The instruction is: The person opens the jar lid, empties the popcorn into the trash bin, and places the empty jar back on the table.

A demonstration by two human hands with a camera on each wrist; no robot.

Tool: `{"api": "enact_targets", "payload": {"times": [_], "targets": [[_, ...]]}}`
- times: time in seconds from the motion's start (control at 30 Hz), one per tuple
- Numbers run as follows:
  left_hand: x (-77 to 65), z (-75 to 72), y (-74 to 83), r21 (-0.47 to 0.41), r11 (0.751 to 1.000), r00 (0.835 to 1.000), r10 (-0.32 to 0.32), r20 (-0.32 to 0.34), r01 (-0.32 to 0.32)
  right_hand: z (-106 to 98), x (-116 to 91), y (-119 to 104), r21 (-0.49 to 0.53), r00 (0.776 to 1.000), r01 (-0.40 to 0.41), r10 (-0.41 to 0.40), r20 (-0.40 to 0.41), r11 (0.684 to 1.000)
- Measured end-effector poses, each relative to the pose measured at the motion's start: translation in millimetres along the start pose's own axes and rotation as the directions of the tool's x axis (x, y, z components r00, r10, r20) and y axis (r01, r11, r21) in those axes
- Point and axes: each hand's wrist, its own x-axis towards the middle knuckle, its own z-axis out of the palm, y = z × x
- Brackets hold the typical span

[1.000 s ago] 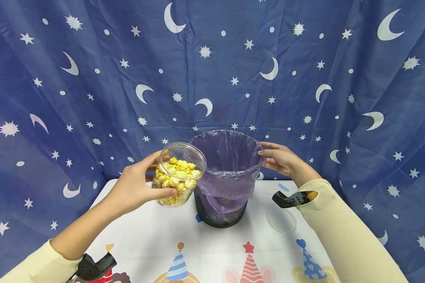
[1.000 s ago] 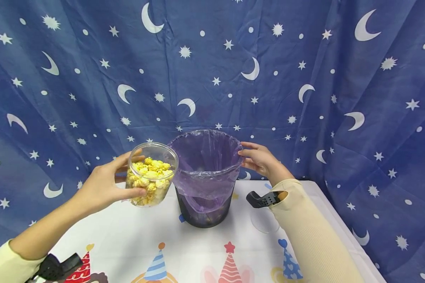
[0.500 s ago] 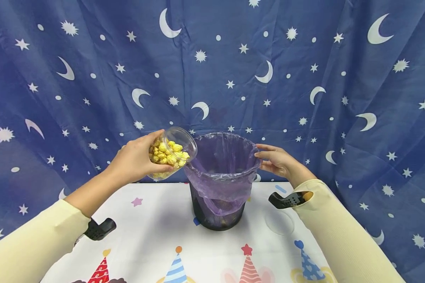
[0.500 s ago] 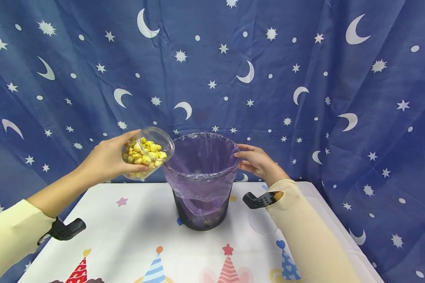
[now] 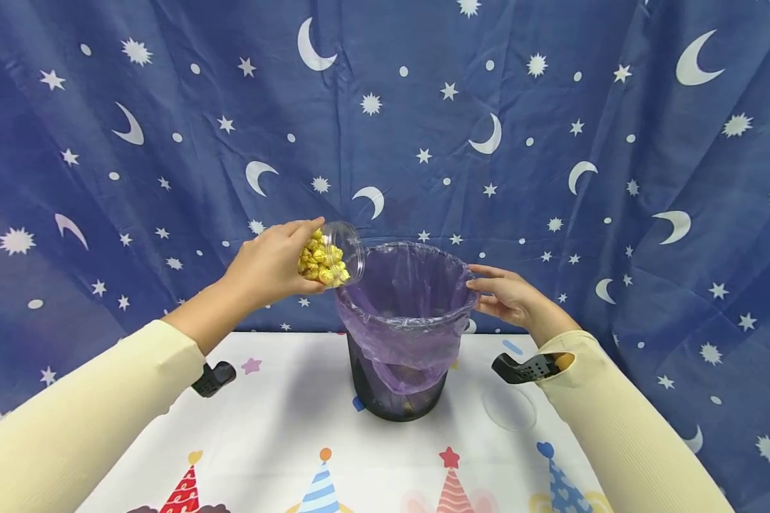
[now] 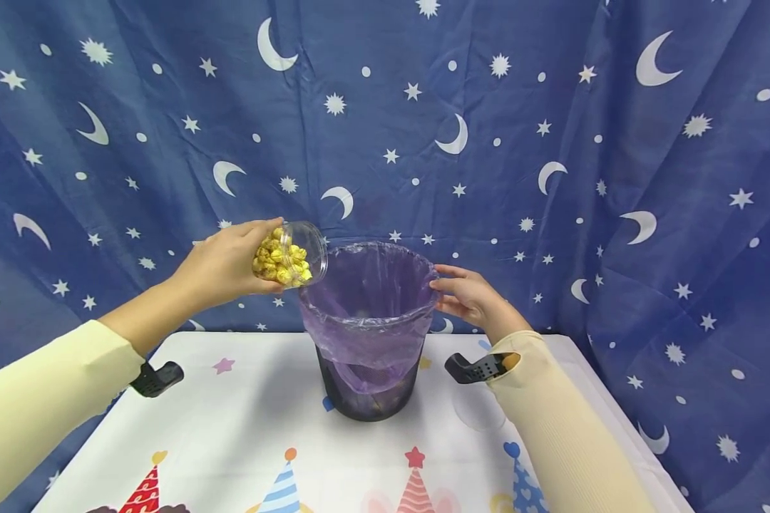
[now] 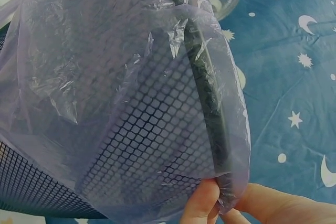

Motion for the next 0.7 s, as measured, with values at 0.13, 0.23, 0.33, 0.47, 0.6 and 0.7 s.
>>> {"api": "enact_targets", "payload": {"times": [0.13,0.23,0.33,0.47,0.6,0.7], "targets": [[8.2,-0.9,8.2,0.070,0.994,0.997,0.080,-0.005,-0.079,-2,-1,3,0.010,1.000,0.009,-0.009,0.008,1.000],[11.3,-1.3,11.8,0.094,0.990,0.995,0.104,-0.001,-0.103,-2,-1,3,0.009,1.000,0.016,-0.016,0.014,1.000],[12.8,-1.1,12.0,0.107,0.989,0.995,0.102,-0.001,-0.102,-2,0,3,0.008,1.000,0.018,-0.018,0.016,1.000],[13.9,-0.6,11.4,0.137,0.983,0.993,0.121,-0.005,-0.119,-2,1,3,0.008,1.000,0.015,-0.015,0.011,1.000],[14.3,-0.2,11.9,0.172,0.974,0.989,0.149,-0.006,-0.145,-2,1,3,0.003,1.000,0.019,-0.019,0.011,1.000],[15.1,1.1,12.4,0.206,0.964,0.985,0.171,-0.006,-0.166,-3,2,4,0.003,1.000,0.017,-0.018,0.014,1.000]]}}
